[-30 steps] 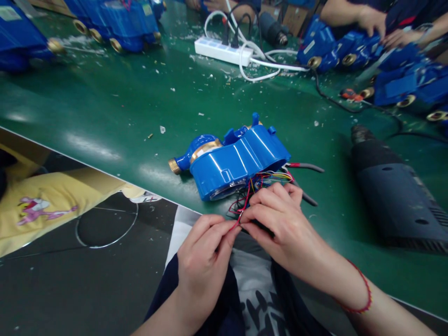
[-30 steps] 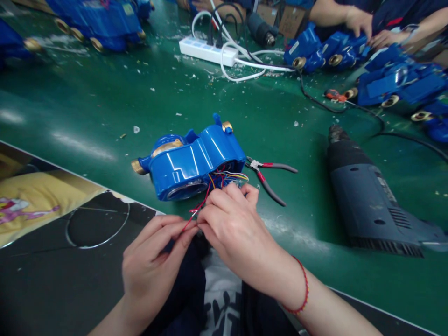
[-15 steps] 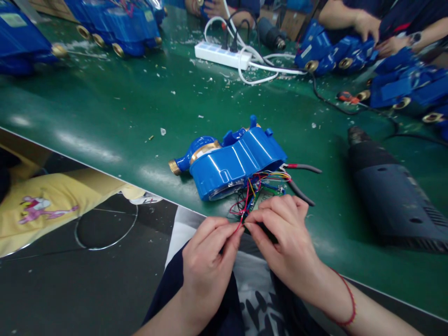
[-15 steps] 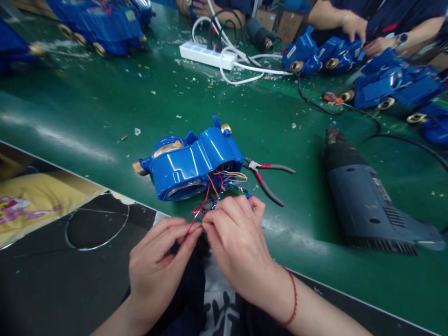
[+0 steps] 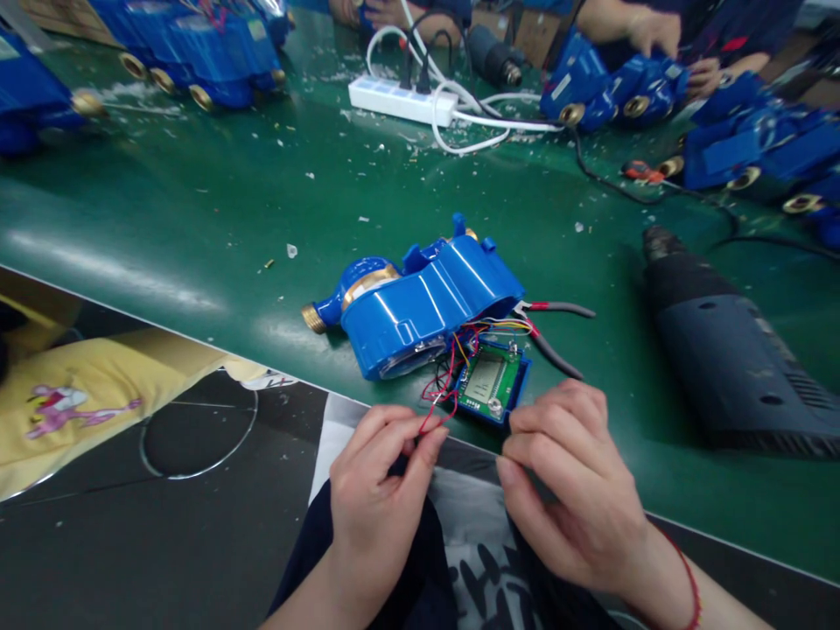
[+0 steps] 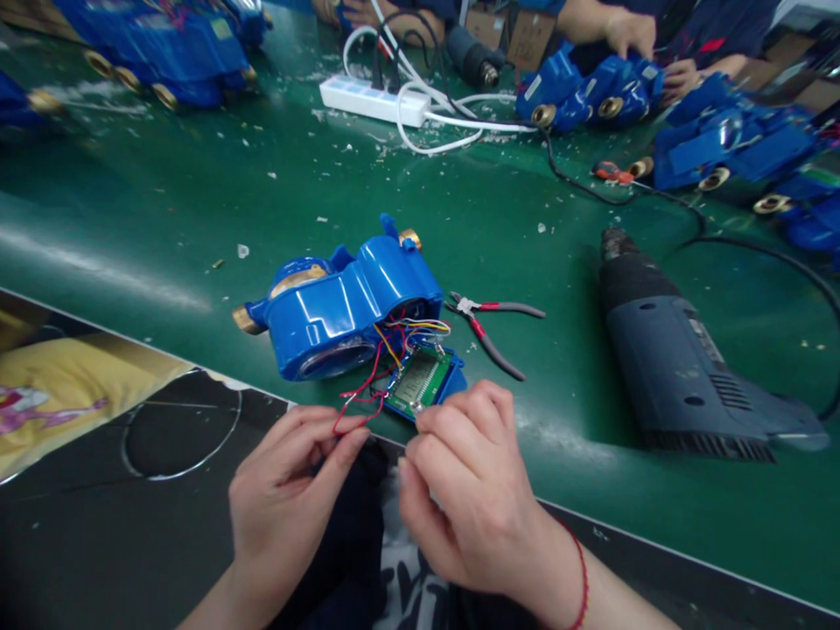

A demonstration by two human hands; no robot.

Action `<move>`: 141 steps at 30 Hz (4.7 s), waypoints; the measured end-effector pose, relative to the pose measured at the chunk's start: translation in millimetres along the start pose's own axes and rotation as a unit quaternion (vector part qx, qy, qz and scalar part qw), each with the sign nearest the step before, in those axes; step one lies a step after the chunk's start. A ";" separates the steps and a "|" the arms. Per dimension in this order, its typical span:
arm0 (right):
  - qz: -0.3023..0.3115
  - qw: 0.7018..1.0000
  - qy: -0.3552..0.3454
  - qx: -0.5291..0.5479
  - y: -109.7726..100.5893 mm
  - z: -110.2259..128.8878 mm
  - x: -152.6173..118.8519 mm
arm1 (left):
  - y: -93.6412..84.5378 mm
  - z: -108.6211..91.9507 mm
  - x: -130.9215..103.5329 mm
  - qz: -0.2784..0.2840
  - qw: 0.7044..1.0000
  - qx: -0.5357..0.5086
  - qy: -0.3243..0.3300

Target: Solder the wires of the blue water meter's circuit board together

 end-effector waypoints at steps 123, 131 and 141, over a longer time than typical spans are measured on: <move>-0.120 0.952 0.187 0.212 -7.2 -85.3 -3.2 | 71.0 47.5 -23.3 -0.052 0.771 -0.464 -0.433; -0.114 0.945 0.215 0.220 -4.4 -91.3 -2.2 | 41.6 34.0 -8.2 -0.030 0.942 -0.240 -0.231; -0.127 0.943 0.213 0.220 -1.2 -83.3 -1.7 | 53.8 56.7 -14.3 -0.038 0.840 -0.410 -0.352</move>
Point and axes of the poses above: each hand's wrist, its own x-axis towards the middle knuckle, its own y-axis out of the palm, z = x × y, the point moved 10 cm from there along x, towards the middle knuckle, and after that the axes turned 11 degrees about -x, right-handed, at the moved point
